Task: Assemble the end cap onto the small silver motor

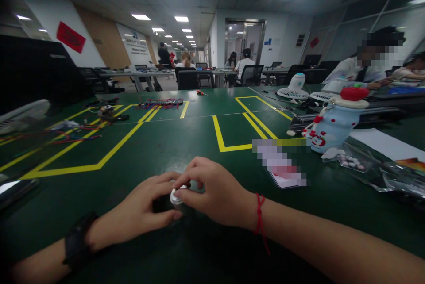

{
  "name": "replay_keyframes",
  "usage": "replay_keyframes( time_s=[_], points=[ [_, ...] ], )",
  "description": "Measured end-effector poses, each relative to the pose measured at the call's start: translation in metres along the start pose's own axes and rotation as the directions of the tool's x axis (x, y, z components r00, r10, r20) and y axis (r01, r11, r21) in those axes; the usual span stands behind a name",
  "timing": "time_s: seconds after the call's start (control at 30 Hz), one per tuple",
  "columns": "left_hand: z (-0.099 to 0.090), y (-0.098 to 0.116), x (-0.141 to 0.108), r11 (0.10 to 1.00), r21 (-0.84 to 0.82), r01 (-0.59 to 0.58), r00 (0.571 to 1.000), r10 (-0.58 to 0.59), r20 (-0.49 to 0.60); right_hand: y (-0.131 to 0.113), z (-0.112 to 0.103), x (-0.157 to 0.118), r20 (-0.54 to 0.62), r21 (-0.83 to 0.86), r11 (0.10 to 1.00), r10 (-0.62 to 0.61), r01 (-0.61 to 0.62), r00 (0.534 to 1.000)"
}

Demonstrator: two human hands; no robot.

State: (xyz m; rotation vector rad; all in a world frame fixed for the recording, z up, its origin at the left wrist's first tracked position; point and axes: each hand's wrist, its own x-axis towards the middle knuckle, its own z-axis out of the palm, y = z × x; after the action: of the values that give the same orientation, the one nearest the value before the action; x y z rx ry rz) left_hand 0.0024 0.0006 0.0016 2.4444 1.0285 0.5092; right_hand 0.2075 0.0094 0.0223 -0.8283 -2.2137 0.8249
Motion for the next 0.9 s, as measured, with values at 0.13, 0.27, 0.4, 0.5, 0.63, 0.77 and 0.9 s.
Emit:
replay_keyframes(
  time_s=[0.13,0.27,0.4,0.5,0.63,0.77,0.9],
  points=[
    [-0.001,0.0,0.0,1.0,-0.001,-0.001,1.0,0.001,-0.008,0.004,-0.006,0.001,-0.041,0.064,0.996,0.061,-0.058,0.997],
    [-0.003,0.001,-0.001,1.0,-0.004,0.012,1.0,-0.011,0.017,0.029,-0.017,0.004,-0.154,0.299,0.913,0.332,-0.276,0.931],
    [-0.004,0.001,0.0,0.999,-0.019,0.028,0.999,-0.028,0.033,0.062,-0.022,0.003,-0.183,0.488,0.802,0.48,-0.344,0.858],
    [-0.004,0.001,0.001,0.999,-0.028,0.025,0.999,-0.024,0.025,0.073,-0.021,0.002,-0.169,0.54,0.77,0.494,-0.339,0.853],
    [-0.003,0.002,0.0,0.999,-0.036,0.016,1.0,-0.015,0.018,0.072,-0.02,0.002,-0.152,0.541,0.767,0.493,-0.345,0.857],
    [-0.002,0.002,-0.001,0.999,-0.029,0.018,1.0,-0.018,0.014,0.069,-0.021,0.001,-0.128,0.515,0.774,0.495,-0.369,0.86],
    [-0.003,0.002,-0.001,1.0,-0.017,0.019,1.0,-0.019,0.012,0.06,-0.018,0.0,-0.081,0.299,0.888,0.388,-0.349,0.918]
  ],
)
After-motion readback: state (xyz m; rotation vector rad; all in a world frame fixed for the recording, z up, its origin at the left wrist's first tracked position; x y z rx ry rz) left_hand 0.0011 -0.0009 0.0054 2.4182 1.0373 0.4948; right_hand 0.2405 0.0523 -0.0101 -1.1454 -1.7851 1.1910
